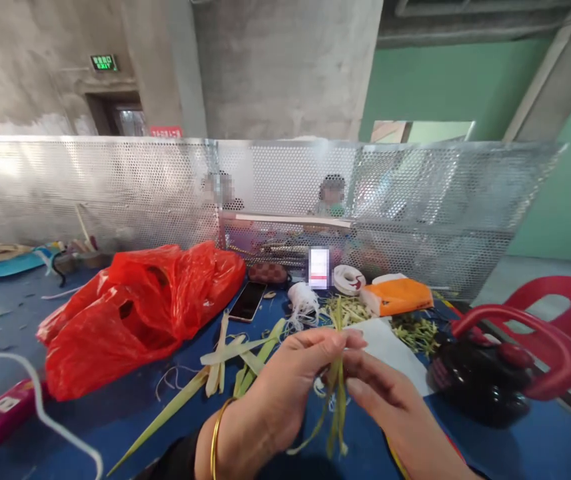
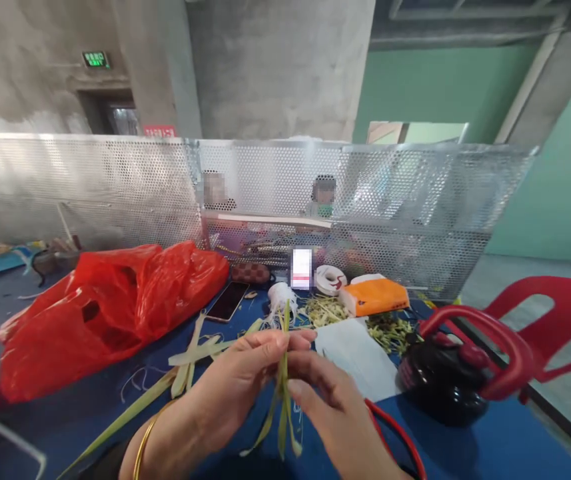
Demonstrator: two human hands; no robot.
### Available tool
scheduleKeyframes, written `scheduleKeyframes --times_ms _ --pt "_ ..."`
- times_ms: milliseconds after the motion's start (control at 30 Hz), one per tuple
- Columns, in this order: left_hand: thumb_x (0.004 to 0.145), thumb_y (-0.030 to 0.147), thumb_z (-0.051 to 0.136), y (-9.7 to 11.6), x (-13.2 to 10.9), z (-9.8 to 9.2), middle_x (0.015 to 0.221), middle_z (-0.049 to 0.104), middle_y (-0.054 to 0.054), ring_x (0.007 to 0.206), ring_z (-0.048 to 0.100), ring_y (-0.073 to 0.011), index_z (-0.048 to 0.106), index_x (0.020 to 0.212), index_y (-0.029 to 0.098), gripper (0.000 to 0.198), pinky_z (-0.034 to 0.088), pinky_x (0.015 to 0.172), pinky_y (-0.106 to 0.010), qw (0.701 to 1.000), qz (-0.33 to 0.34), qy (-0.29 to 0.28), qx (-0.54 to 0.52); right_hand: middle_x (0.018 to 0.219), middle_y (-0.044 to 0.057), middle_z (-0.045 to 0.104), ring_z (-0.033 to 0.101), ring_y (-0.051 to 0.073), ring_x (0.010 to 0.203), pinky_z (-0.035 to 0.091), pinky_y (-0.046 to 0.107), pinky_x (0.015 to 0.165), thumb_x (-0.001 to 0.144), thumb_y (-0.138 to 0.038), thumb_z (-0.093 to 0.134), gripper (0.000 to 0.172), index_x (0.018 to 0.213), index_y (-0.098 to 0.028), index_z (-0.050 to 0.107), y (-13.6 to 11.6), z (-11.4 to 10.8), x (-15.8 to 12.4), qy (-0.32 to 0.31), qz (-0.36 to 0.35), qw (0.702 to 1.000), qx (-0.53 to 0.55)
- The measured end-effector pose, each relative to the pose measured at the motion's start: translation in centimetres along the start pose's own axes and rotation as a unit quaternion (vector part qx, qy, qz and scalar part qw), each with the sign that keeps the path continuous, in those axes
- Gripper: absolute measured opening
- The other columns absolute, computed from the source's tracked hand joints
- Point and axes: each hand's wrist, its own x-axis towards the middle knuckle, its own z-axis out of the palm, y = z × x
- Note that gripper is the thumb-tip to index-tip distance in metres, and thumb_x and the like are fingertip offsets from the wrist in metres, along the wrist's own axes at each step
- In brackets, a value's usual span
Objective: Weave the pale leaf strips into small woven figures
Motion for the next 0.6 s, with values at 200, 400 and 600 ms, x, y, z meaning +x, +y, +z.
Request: scheduleKeyframes --times_ms 200,400,600 --pt "0.082 0.043 0.066 -0.5 0.4 0.3 0.097 0.072 -0.009 0.093 0.063 -0.0195 0.075 0.092 0.014 0.032 0.046 0.085 -0.027 1.0 -0.007 0.026 0.017 0.066 0.0 0.056 0.049 0.012 0.063 0.042 0.022 0.059 0.08 -0.049 0.067 0.035 0.072 -0.016 0.065 1.4 0.0 0.0 0.007 0.065 0.994 0.085" --pt "0.073 0.027 0.077 -0.3 0.8 0.6 0.069 0.063 0.0 0.067 0.057 -0.0106 0.066 0.065 0.015 0.018 0.044 0.072 -0.02 0.997 0.016 0.068 0.03 0.066 -0.001 0.051 0.043 0.011 0.061 0.037 0.022 0.057 0.076 -0.052 0.07 0.038 0.074 -0.015 0.064 1.7 -0.5 0.3 0.007 0.079 0.99 0.116" --pt "0.066 0.027 0.081 -0.1 1.1 0.3 0.067 0.061 -0.001 0.064 0.053 -0.0106 0.062 0.06 0.015 0.023 0.042 0.066 -0.02 0.993 0.019 0.11 0.043 0.07 0.0 0.057 0.051 0.015 0.066 0.042 0.025 0.062 0.075 -0.044 0.071 0.028 0.078 -0.016 0.065 1.4 -0.2 0.3 -0.01 0.062 0.997 0.051"
